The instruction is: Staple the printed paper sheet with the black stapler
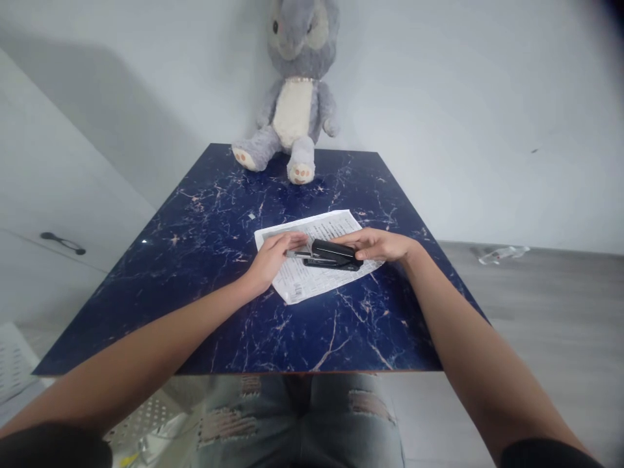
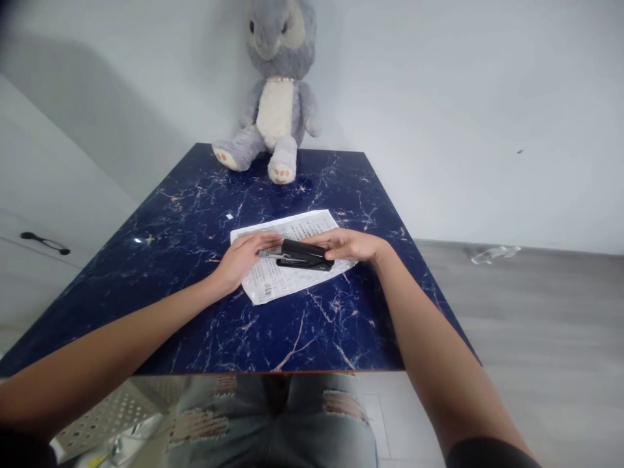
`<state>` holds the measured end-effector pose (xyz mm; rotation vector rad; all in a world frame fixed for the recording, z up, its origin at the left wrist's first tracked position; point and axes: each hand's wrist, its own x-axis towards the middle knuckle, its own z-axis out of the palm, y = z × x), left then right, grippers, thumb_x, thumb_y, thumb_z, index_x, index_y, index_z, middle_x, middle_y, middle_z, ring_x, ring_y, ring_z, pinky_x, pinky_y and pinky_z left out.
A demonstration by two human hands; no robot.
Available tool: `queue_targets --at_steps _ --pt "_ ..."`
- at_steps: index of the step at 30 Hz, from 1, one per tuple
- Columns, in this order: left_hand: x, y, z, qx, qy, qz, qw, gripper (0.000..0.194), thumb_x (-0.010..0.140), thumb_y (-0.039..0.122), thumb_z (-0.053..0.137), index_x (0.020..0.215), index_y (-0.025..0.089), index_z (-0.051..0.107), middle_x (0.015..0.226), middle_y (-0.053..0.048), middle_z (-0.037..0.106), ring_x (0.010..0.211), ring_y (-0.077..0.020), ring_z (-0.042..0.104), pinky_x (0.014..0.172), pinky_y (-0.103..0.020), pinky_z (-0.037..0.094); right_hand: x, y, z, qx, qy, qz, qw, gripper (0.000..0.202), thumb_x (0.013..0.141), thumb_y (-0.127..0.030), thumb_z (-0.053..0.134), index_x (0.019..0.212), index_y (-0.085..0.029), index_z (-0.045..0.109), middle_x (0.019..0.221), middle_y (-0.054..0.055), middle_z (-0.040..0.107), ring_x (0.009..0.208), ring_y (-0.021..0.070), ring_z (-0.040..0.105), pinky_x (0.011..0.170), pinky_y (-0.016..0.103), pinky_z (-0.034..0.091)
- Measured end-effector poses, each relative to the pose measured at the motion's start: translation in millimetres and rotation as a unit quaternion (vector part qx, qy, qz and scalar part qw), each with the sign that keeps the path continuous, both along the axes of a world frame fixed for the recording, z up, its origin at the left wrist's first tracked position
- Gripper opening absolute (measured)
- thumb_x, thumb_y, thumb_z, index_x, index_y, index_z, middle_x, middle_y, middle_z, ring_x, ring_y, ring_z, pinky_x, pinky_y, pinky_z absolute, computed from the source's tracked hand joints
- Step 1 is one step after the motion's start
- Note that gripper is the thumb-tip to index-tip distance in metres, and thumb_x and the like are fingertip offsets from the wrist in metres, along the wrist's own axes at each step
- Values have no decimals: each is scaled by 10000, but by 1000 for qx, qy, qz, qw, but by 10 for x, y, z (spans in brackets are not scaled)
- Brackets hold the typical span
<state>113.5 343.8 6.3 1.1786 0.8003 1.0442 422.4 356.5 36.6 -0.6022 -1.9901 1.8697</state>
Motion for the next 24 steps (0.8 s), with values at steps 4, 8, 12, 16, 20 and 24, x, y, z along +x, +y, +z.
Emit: queue_targets --at_steps 4,8,12,16,20,24 --pt "6 5 19 -8 5 7 1000 314 1016 377 573 1017 178 816 1166 -123 796 1143 -254 737 1170 -469 466 -123 -31 88 98 -35 -4 995 677 913 -337 786 1540 -230 554 1511 108 615 1342 268 619 1130 424 503" --pt "2 -8 102 -36 -32 16 999 271 999 298 585 977 154 813 1140 -133 796 1123 -252 741 1162 -457 472 -371 -118 187 251 -109 -44 961 540 895 -239 767 1425 -216 662 1351 71 724 1186 260 709 1047 414 571" --pt "-19 3 161 -92 -105 33 990 255 994 227 568 956 124 798 1145 -145 783 1124 -245 732 1169 -438 477 -548 -224 203 399 -106 -112 904 609 912 -101 649 1494 -272 604 1468 54 659 1326 263 653 1153 461 525" --pt "-37 25 184 -177 -178 30 967 306 1035 247 513 969 102 774 1094 -170 776 1068 -242 744 1140 -422 515 -642 -253 131 572 -114 -169 794 654 959 -19 522 1550 -298 535 1568 25 564 1489 248 497 1249 526 439" --pt "-27 22 243 -226 -216 27 949 377 1075 268 431 975 95 751 1028 -169 775 1072 -256 748 1132 -425 535 -709 -264 159 665 -161 -140 715 627 1031 -16 494 1597 -283 459 1587 23 534 1513 218 459 1266 508 431" --pt "-4 3 293 -236 -237 38 942 284 1042 189 463 991 89 723 992 -167 769 1082 -259 748 1135 -420 539 -728 -276 198 674 -170 -137 705 623 1023 -7 515 1579 -287 486 1563 15 564 1479 213 508 1250 479 459"
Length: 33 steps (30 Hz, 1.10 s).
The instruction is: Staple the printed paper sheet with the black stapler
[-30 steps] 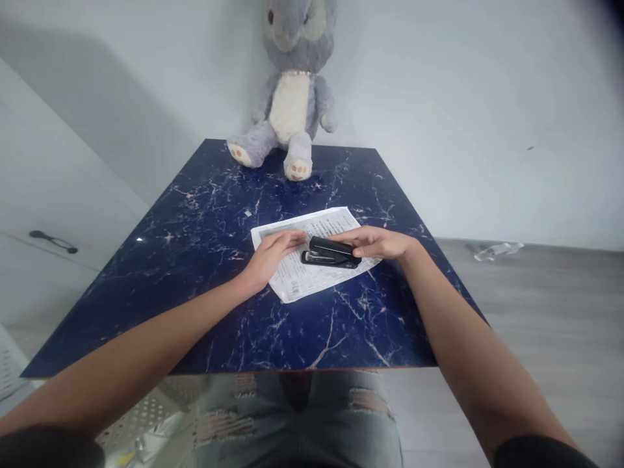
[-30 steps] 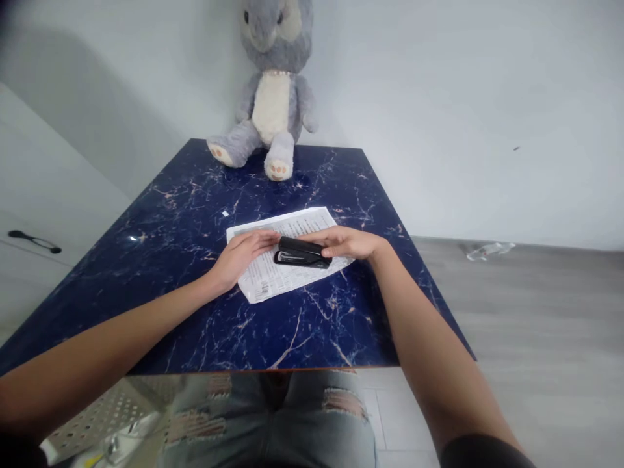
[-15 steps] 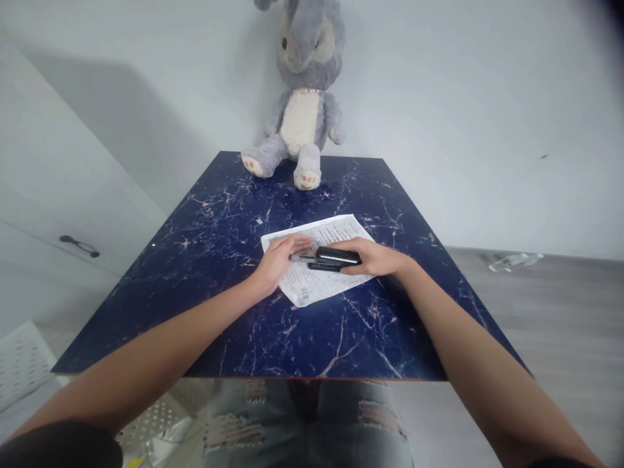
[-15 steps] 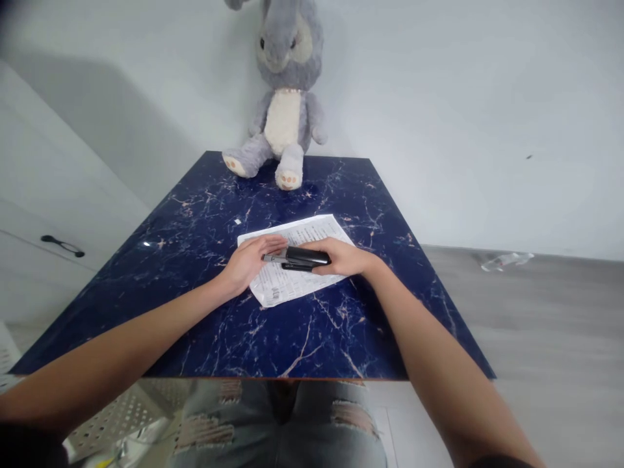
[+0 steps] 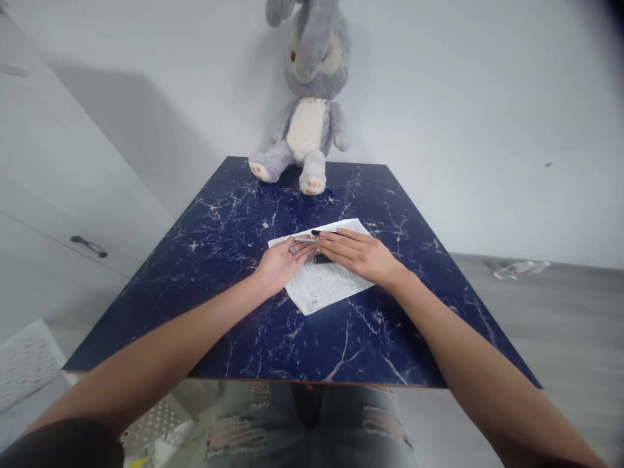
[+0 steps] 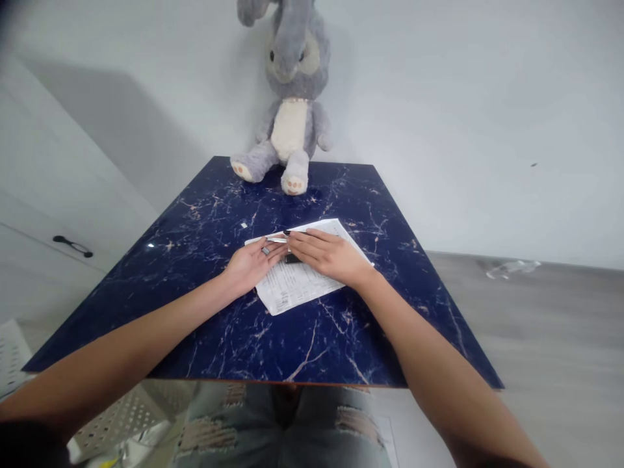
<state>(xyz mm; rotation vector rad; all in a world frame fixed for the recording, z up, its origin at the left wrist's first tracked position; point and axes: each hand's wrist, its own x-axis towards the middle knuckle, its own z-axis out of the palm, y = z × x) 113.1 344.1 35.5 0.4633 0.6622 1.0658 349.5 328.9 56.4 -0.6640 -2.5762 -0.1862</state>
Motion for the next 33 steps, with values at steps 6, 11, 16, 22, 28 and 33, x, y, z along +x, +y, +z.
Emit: queue_targets --at_steps 6,11,16,22,28,33 --pt "-36 63 -61 40 25 47 998 154 914 114 576 995 96 706 998 -177 757 1052 -263 745 1071 -427 571 82 72 -123 -100 172 -70 978 617 868 -16 575 1436 -248 646 1450 49 670 1369 259 616 1181 480 490" --pt "-75 118 -91 179 102 171 964 151 912 78 552 977 151 667 928 -80 709 851 -157 695 927 -333 585 201 134 -125 -344 193 -91 914 310 846 -254 745 1146 -178 758 1010 29 775 897 230 725 845 370 575" --pt "-85 -94 -2 349 215 142 901 198 1051 389 569 1186 244 584 1118 -73 715 936 -170 700 966 -366 566 191 150 -100 -390 124 -16 912 352 882 -400 767 1159 -184 742 1014 42 743 897 238 681 824 375 546" --pt "-114 -501 -63 422 234 48 875 405 927 505 744 1192 264 556 1104 -82 752 1028 -252 726 1017 -460 542 -66 -134 -13 -44 228 -55 971 458 894 -502 800 1298 -316 695 1138 75 682 1039 280 624 985 495 483" --pt "-80 -602 -81 434 252 12 865 472 938 479 733 1304 266 524 1260 -125 692 1207 -299 672 1120 -484 474 -353 -372 29 77 139 17 987 346 1001 -326 687 1346 -355 696 1161 57 687 1018 236 606 910 439 489" --pt "-56 -583 -47 445 239 -64 861 474 972 497 677 1328 263 469 1221 -133 688 1154 -301 678 1034 -476 521 -408 -369 64 92 205 65 972 251 1020 -230 662 1256 -267 738 1041 63 695 966 208 616 822 392 512"
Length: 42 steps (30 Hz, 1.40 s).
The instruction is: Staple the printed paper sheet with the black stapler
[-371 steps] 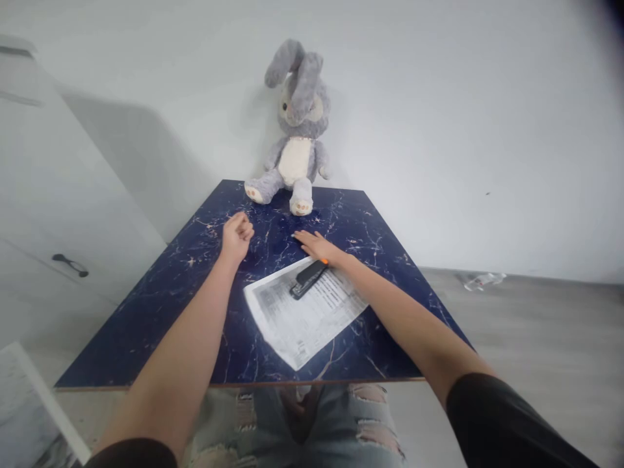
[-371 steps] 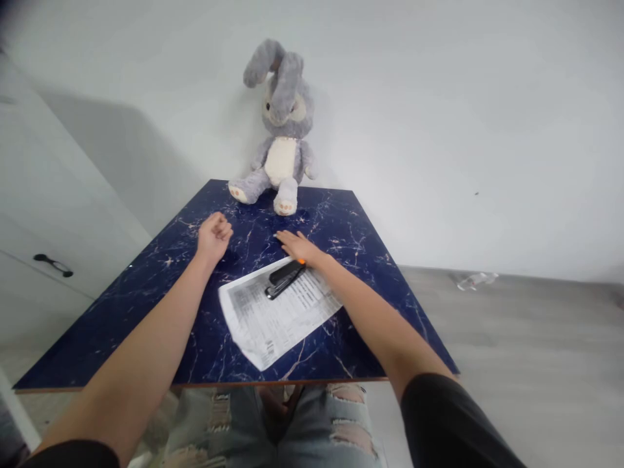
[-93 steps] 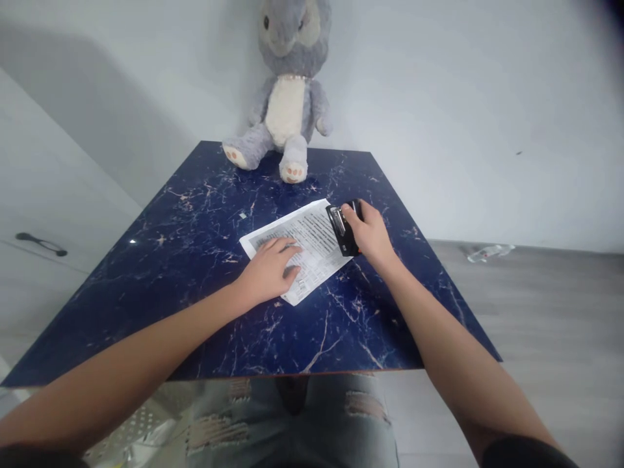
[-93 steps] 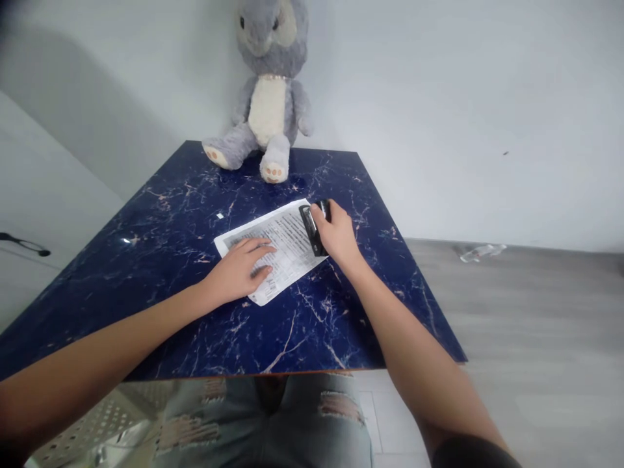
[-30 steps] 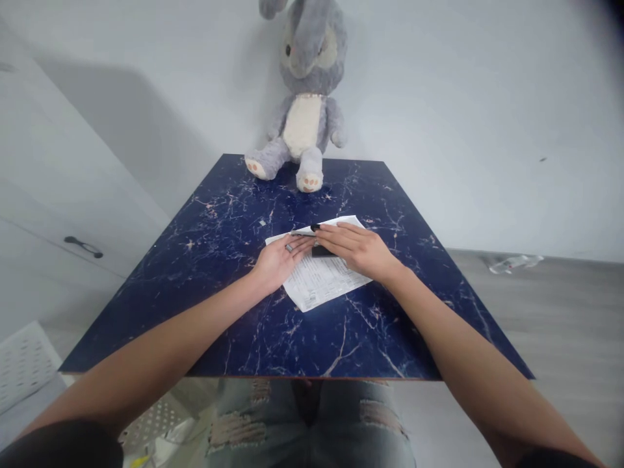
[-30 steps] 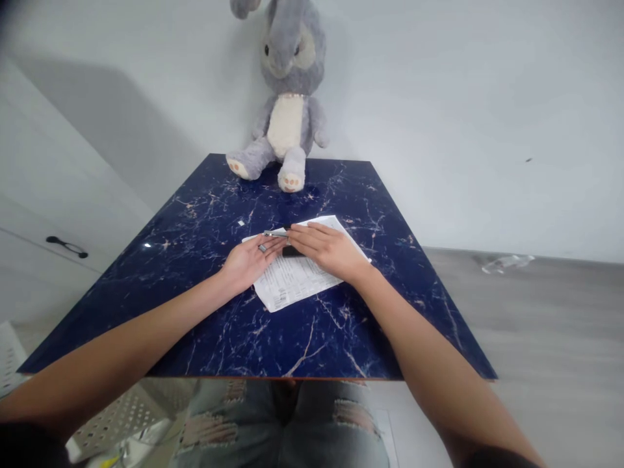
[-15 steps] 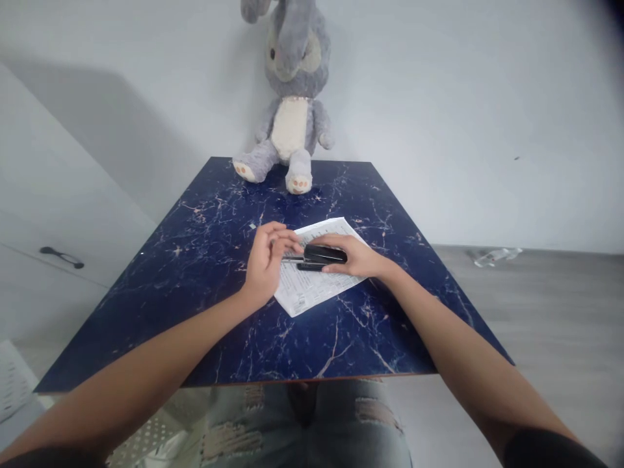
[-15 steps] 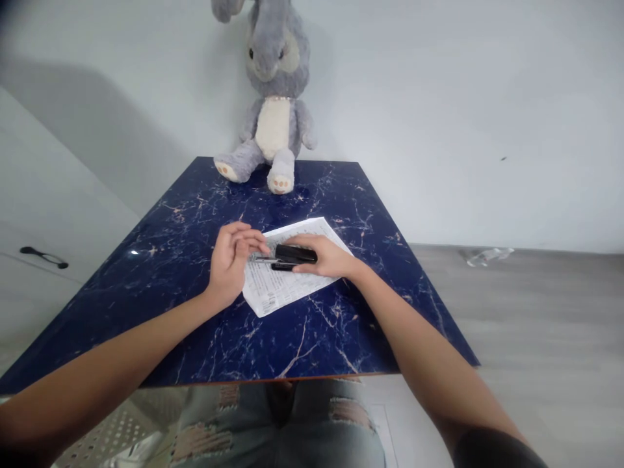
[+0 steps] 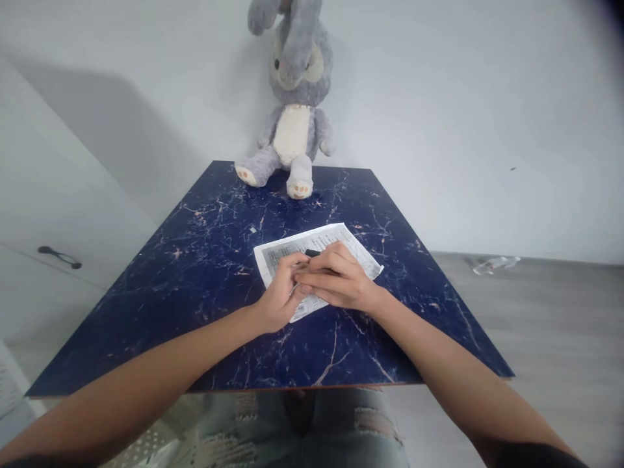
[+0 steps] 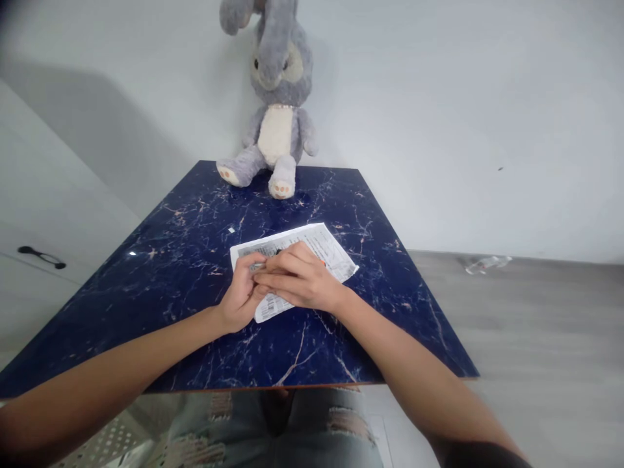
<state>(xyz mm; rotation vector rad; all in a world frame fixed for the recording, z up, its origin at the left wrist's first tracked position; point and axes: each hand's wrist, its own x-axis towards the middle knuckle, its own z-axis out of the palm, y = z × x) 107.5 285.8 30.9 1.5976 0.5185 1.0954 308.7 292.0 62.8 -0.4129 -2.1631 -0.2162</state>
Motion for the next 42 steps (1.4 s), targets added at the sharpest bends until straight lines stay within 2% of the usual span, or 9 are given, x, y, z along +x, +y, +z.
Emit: queue_targets --at_steps 5,9,11,14,17,19,27,33,42 --pt "-26 23 -3 -33 -14 -22 999 561 881 515 786 1305 259 521 1167 -129 699 1169 -325 668 1030 -481 521 18 10 -29 -27 0 -6 1000 232 1016 -261 674 1235 -290 744 995 49 687 926 207 617 800 388 520" --pt "-174 312 59 55 4 160 986 380 901 410 761 1218 251 623 1201 -112 691 1182 -299 653 1133 -488 451 323 248 -14 -44 50 -149 987 207 975 -321 723 1175 -292 765 1005 59 691 908 236 629 840 434 522" --pt "-283 569 83 121 92 283 947 177 976 300 614 1134 246 674 1226 -103 689 1225 -293 622 1187 -501 402 638 443 -29 -92 96 -278 951 173 969 -332 702 1100 -259 788 1009 81 693 951 270 645 869 458 529" --pt "-444 941 33 175 253 346 886 251 905 136 541 1062 197 727 1340 -145 668 1357 -345 539 1234 -540 341 1167 708 -147 -220 66 -447 865 158 894 -293 733 981 -185 810 955 104 724 888 285 679 846 437 548" --pt "-564 1142 -92 157 353 351 853 473 768 21 541 1187 124 733 1442 -207 625 1410 -387 507 1237 -571 333 1499 852 -331 -354 17 -543 762 146 820 -219 760 935 -155 823 920 118 774 899 301 723 861 407 551" --pt "-618 1179 -156 145 379 333 851 496 734 -4 530 1152 131 762 1381 -210 671 1336 -384 577 1194 -561 394 1553 890 -429 -396 28 -553 733 182 815 -195 747 971 -152 829 926 116 796 936 294 742 861 373 552" --pt "-687 1175 -110 165 417 335 828 309 791 37 561 866 211 805 995 -135 753 938 -309 703 965 -473 539 1458 979 -560 -382 94 -502 770 270 832 -312 743 1026 -142 819 916 97 796 881 254 730 859 356 552" --pt "-544 1117 -65 130 266 339 893 134 808 167 701 905 205 784 1015 -88 735 839 -221 692 886 -390 575 1359 926 -445 -281 120 -494 814 272 852 -291 686 1034 -116 787 1007 146 739 887 272 688 923 418 541" --pt "-338 810 149 166 188 315 915 108 918 250 678 969 250 773 983 -45 748 938 -220 655 997 -386 506 431 359 -14 -257 83 -172 947 278 1037 -436 578 965 -228 748 922 60 694 834 217 639 788 366 535"
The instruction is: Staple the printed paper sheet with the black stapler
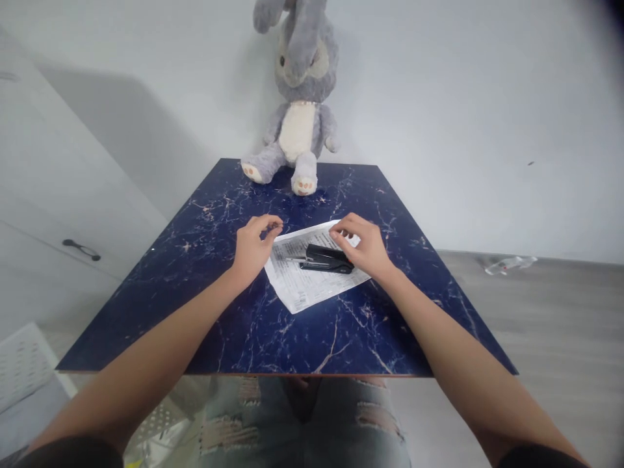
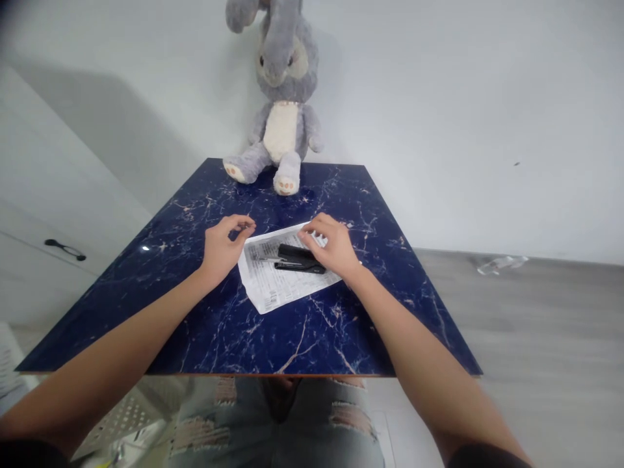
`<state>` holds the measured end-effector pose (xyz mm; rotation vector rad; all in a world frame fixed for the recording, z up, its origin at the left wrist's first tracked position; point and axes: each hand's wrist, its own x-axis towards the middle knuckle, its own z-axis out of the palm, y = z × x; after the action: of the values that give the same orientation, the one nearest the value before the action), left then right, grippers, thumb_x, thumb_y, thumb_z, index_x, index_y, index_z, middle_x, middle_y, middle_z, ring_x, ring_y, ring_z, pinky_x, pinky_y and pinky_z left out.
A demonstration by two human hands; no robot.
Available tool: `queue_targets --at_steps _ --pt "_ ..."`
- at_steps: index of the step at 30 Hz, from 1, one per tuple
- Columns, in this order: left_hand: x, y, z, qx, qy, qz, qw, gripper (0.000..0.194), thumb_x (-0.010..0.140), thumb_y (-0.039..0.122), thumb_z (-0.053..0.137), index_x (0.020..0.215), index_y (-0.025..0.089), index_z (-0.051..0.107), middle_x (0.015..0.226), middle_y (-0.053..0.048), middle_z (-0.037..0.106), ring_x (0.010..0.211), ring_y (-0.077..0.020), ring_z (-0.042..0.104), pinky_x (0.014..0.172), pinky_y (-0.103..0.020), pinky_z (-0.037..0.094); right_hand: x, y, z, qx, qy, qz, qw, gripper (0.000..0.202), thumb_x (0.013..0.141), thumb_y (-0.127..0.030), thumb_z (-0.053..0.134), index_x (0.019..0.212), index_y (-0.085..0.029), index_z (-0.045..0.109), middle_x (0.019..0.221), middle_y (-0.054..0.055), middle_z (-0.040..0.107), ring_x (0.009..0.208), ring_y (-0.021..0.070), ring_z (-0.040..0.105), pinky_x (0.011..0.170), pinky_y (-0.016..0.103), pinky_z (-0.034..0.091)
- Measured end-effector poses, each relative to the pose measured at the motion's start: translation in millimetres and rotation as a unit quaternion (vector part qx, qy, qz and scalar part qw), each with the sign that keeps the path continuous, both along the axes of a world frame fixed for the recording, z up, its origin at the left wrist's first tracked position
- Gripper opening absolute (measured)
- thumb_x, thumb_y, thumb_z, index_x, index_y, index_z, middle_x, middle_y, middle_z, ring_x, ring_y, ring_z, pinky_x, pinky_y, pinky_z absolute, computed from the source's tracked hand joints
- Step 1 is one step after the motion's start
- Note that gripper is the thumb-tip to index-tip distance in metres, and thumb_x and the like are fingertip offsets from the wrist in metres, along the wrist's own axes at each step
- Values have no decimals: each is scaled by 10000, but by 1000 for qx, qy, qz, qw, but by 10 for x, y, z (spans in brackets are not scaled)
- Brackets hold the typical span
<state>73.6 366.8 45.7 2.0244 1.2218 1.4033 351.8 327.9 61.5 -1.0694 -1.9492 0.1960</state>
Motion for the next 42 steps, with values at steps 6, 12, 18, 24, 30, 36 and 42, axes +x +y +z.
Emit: queue_targets --at_steps 6,12,18,24,30,36,42 --pt "65 -81 -30 -28 -9 -56 998 176 974 233 612 1007 235 785 1005 -52 734 893 -195 693 962 -376 548 -156 -23 -114 -37 -80 113 990 313 1035 -465 610 1170 -210 733 1071 90 714 981 243 665 890 398 529" --pt "89 -79 -108 -23 -19 -78 997 111 857 223 785 957 233 832 1032 -47 771 921 -190 725 904 -381 645 -117 9 -162 -48 -102 114 987 427 999 -536 654 1265 -206 702 1078 102 727 969 251 669 890 399 523" --pt "92 -72 -125 19 9 -78 997 138 902 208 749 1005 245 832 1131 -47 707 959 -154 727 892 -369 686 -120 13 -191 -63 -142 128 979 382 1017 -493 624 1273 -216 684 1104 107 735 1016 271 672 908 415 522" --pt "77 -58 -137 -17 16 -120 992 228 904 239 757 1124 242 814 1111 -57 755 962 -169 754 942 -383 672 -120 15 -219 -72 -148 121 979 384 1011 -434 638 1317 -202 656 1173 120 736 1051 280 682 935 428 523" --pt "84 -70 -88 -55 106 -197 973 177 818 248 839 991 207 829 974 -55 816 820 -184 760 862 -352 656 -122 5 -183 -75 -154 123 978 358 1015 -416 632 1286 -183 659 1145 126 739 1016 281 682 909 426 521" --pt "78 -78 -46 -61 126 -209 968 103 810 231 830 911 217 834 950 -45 812 825 -184 741 838 -339 620 -127 -3 -171 -85 -157 130 975 336 1016 -389 624 1282 -186 655 1147 119 742 1031 279 686 931 428 516" --pt "75 -41 -86 -118 120 -208 964 139 799 255 833 934 224 844 992 -54 813 881 -203 742 847 -355 597 -118 -6 -169 -89 -167 133 973 348 1018 -382 613 1306 -188 648 1169 124 742 1042 287 689 929 431 516"
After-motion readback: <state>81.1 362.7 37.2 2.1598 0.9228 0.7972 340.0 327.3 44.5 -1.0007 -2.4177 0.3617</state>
